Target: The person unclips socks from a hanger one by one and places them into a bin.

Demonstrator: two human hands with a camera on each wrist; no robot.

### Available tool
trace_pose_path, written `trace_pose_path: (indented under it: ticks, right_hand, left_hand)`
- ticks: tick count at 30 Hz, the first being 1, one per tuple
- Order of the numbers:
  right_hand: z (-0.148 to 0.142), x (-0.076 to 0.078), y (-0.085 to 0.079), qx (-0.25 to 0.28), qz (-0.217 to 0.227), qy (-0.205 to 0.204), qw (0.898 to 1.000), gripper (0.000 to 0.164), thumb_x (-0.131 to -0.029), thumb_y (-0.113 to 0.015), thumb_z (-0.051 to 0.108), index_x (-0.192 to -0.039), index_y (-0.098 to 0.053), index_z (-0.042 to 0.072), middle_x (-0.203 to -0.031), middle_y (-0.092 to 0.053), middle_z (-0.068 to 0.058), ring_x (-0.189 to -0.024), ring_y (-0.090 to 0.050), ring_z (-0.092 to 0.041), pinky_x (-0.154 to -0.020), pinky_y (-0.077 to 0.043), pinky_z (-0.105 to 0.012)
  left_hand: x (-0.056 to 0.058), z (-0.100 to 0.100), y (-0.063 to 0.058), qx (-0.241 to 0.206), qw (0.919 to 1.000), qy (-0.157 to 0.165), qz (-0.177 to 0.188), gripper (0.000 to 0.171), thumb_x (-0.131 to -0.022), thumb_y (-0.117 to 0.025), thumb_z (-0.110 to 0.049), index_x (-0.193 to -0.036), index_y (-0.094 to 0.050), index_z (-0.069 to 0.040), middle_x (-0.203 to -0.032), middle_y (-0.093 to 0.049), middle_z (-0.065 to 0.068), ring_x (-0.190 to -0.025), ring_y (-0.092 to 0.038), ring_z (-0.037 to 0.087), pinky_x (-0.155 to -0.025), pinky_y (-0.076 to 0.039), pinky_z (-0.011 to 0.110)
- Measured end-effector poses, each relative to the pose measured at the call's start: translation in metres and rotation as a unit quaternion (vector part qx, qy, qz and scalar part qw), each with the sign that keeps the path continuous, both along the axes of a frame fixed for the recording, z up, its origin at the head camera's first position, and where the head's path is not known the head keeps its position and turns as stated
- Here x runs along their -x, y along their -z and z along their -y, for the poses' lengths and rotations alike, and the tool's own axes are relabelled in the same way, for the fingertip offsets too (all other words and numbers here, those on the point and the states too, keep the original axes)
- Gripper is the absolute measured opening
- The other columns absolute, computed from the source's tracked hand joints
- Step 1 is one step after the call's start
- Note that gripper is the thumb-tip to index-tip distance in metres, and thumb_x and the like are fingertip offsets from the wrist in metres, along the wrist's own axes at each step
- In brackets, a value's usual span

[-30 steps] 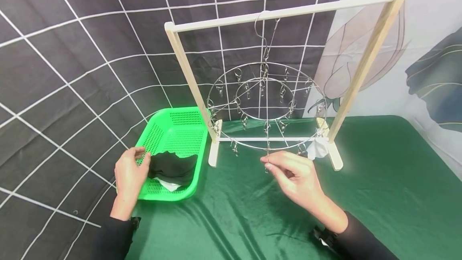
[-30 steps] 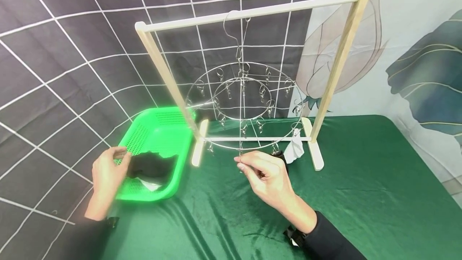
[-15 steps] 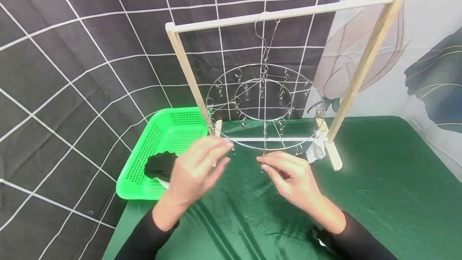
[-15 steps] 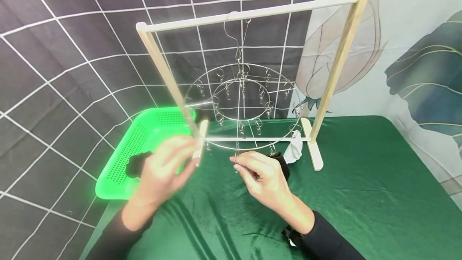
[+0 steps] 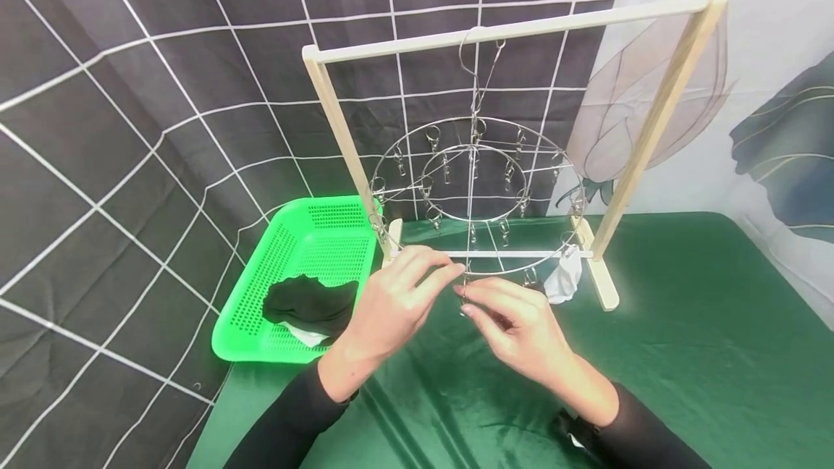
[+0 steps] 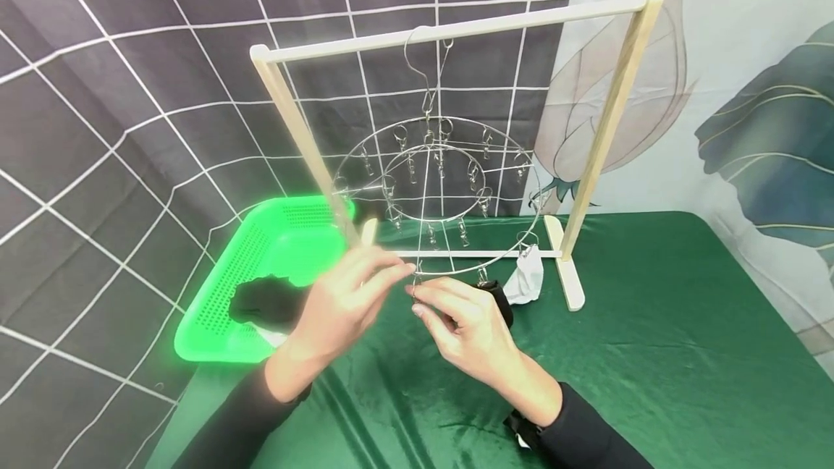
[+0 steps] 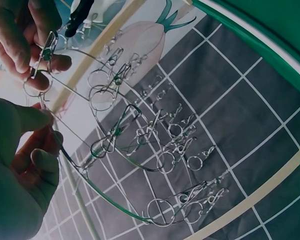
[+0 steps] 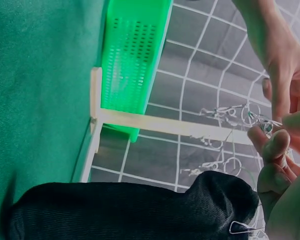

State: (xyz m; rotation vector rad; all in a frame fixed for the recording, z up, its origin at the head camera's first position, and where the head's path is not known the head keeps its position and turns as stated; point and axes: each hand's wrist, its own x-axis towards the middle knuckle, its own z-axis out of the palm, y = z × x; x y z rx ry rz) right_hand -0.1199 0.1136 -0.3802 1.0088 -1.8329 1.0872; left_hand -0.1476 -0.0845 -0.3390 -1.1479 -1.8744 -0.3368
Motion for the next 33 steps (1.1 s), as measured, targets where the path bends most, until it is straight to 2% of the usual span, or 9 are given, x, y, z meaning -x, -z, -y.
trace_pose_path:
  ticks: [5, 9, 14, 16, 20, 24, 27, 33]
  right_hand:
    - [-0.003, 0.001, 0.004, -0.013, -0.004, 0.017, 1.000, 0.036, -0.075, -0.076, 0.002, -0.110, -0.070, 0.008, -0.097, -0.071, -0.006, -0.061, -0.050, -0.001, -0.054, -0.040, -0.011]
    - [-0.009, -0.001, -0.001, -0.011, -0.019, 0.027, 0.999, 0.033, -0.076, -0.074, 0.002, -0.108, -0.071, 0.007, -0.095, -0.070, -0.006, -0.061, -0.051, -0.004, -0.055, -0.039, -0.011]
    - [-0.020, -0.001, -0.015, 0.013, -0.075, -0.006, 0.997, 0.021, -0.079, -0.071, 0.000, -0.099, -0.073, 0.002, -0.091, -0.070, -0.011, -0.072, -0.063, -0.016, -0.064, -0.049, -0.018]
    - [-0.025, 0.001, -0.020, 0.026, -0.095, -0.012, 0.995, 0.017, -0.079, -0.070, -0.001, -0.095, -0.073, -0.001, -0.090, -0.069, -0.013, -0.073, -0.064, -0.019, -0.064, -0.049, -0.019]
    - [-0.037, 0.006, -0.027, 0.048, -0.115, 0.032, 0.992, 0.014, -0.079, -0.069, 0.002, -0.091, -0.074, -0.002, -0.088, -0.069, -0.014, -0.059, -0.055, -0.011, -0.058, -0.042, -0.017]
    - [-0.049, 0.012, -0.028, 0.044, -0.115, 0.077, 0.989, 0.013, -0.081, -0.069, 0.006, -0.091, -0.074, 0.000, -0.087, -0.069, -0.013, -0.049, -0.044, -0.006, -0.053, -0.034, -0.017]
    - [-0.054, 0.014, -0.026, 0.036, -0.105, 0.087, 0.990, 0.013, -0.083, -0.068, 0.005, -0.092, -0.075, 0.000, -0.086, -0.069, -0.013, -0.053, -0.046, -0.009, -0.052, -0.034, -0.017]
    - [-0.052, 0.016, -0.021, 0.040, -0.111, 0.101, 0.988, 0.012, -0.080, -0.068, 0.001, -0.088, -0.076, 0.005, -0.080, -0.068, -0.007, -0.063, -0.055, -0.017, -0.059, -0.034, -0.024]
  left_hand:
    - [0.004, 0.003, 0.000, 0.000, 0.9999, -0.004, 0.009, 0.026, -0.088, -0.059, 0.000, -0.106, -0.071, -0.014, -0.102, -0.063, 0.002, -0.097, -0.061, 0.017, -0.076, -0.054, 0.028]
    - [0.005, 0.007, -0.001, 0.004, 0.9997, -0.007, 0.025, 0.024, -0.089, -0.058, 0.000, -0.105, -0.071, -0.013, -0.103, -0.063, 0.003, -0.098, -0.060, 0.017, -0.077, -0.054, 0.028]
    - [0.007, 0.012, -0.002, -0.004, 0.9991, -0.011, 0.041, 0.021, -0.091, -0.058, -0.002, -0.104, -0.070, -0.014, -0.103, -0.063, 0.001, -0.099, -0.059, 0.017, -0.077, -0.053, 0.028]
    - [0.008, 0.014, -0.001, -0.008, 0.9990, -0.011, 0.043, 0.022, -0.091, -0.057, -0.001, -0.103, -0.070, -0.014, -0.102, -0.063, 0.001, -0.099, -0.059, 0.017, -0.077, -0.053, 0.028]
    - [0.010, 0.018, -0.001, -0.016, 0.9991, -0.010, 0.037, 0.024, -0.091, -0.056, 0.001, -0.102, -0.071, -0.013, -0.100, -0.064, 0.000, -0.096, -0.059, 0.016, -0.073, -0.053, 0.028]
    - [0.012, 0.022, 0.000, -0.022, 0.9986, -0.010, 0.047, 0.022, -0.091, -0.058, 0.000, -0.102, -0.071, -0.013, -0.099, -0.064, 0.000, -0.095, -0.059, 0.016, -0.066, -0.053, 0.027]
    - [0.014, 0.026, 0.001, -0.028, 0.9977, -0.011, 0.061, 0.021, -0.091, -0.058, -0.001, -0.102, -0.071, -0.013, -0.099, -0.064, 0.000, -0.096, -0.058, 0.016, -0.064, -0.053, 0.028]
    - [0.017, 0.030, 0.002, -0.031, 0.9970, -0.022, 0.067, 0.020, -0.091, -0.057, -0.001, -0.100, -0.071, -0.013, -0.100, -0.065, -0.001, -0.097, -0.058, 0.016, -0.063, -0.053, 0.028]
